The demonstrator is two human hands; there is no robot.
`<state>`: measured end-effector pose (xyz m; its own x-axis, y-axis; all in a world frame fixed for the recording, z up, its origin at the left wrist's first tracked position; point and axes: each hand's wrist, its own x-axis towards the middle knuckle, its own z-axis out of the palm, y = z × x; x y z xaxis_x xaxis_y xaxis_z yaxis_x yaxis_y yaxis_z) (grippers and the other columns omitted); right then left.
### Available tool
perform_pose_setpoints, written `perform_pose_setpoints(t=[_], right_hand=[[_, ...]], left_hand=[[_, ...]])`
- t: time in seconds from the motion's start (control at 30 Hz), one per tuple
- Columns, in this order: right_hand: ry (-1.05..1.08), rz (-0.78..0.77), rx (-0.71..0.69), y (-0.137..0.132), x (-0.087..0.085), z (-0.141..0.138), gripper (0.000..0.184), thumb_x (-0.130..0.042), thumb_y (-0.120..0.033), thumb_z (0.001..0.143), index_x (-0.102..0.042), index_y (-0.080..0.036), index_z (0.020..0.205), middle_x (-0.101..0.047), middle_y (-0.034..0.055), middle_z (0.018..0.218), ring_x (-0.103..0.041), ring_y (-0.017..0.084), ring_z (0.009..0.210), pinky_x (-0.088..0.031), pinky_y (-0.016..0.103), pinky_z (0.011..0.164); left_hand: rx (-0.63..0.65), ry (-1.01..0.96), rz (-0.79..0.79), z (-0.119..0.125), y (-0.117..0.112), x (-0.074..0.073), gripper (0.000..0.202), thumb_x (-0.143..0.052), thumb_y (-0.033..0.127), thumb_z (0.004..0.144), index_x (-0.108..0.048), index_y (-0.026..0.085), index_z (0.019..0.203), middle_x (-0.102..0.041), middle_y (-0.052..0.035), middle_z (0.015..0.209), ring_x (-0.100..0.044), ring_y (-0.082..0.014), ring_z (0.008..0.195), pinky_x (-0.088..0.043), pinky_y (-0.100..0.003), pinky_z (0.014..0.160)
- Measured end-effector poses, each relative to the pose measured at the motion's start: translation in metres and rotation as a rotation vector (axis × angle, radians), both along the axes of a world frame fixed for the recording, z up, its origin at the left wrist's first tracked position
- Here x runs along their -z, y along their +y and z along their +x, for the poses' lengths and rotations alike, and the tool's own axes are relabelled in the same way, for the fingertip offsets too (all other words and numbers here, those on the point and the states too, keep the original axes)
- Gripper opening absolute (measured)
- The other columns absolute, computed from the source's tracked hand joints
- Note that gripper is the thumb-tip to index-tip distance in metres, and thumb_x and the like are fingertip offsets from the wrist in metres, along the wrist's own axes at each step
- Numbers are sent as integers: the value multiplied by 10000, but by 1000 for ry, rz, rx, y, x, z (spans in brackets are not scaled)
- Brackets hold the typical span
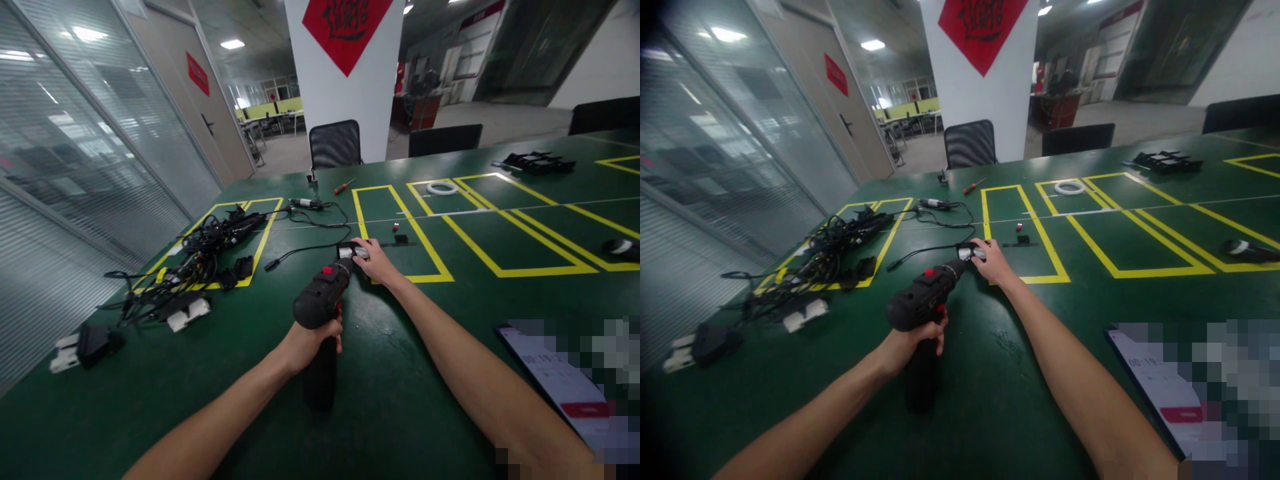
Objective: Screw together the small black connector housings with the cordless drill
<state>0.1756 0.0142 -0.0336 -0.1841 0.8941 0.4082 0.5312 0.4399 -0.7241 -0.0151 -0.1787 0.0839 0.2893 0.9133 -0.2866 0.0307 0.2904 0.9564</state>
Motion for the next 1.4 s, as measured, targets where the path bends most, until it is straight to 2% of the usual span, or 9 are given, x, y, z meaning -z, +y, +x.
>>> perform_pose_setpoints(t=[0.6, 1.0, 1.4], right_hand=[[-16, 26, 30, 3, 2, -1, 488, -617, -277, 817, -584, -242, 1303, -524, 83, 1195, -578, 249, 1119, -435, 399, 1043], [-25, 10, 43, -3, -5, -3, 470, -624, -295, 821, -598, -252, 1289, -516, 74, 1138, -588, 240, 1066, -458, 388, 1011], [-11, 13, 43, -1, -1, -3, 459, -624, -286, 816, -605, -262, 1274, -506, 62, 1119, -589, 233, 1072, -455, 388, 1016]], left_hand=[[-2, 15, 31, 0, -2, -3, 236, -610, 245, 627, -528, 146, 824, -535, 28, 693, -547, -98, 488, -414, -257, 540], [12, 42, 52, 1, -3, -5, 185, -602, 233, 644, -521, 147, 787, -534, 23, 677, -542, -105, 498, -418, -272, 564], [12, 64, 39, 2, -4, -8, 196, -613, 254, 657, -517, 150, 793, -539, 21, 667, -546, -114, 509, -426, -278, 571]])
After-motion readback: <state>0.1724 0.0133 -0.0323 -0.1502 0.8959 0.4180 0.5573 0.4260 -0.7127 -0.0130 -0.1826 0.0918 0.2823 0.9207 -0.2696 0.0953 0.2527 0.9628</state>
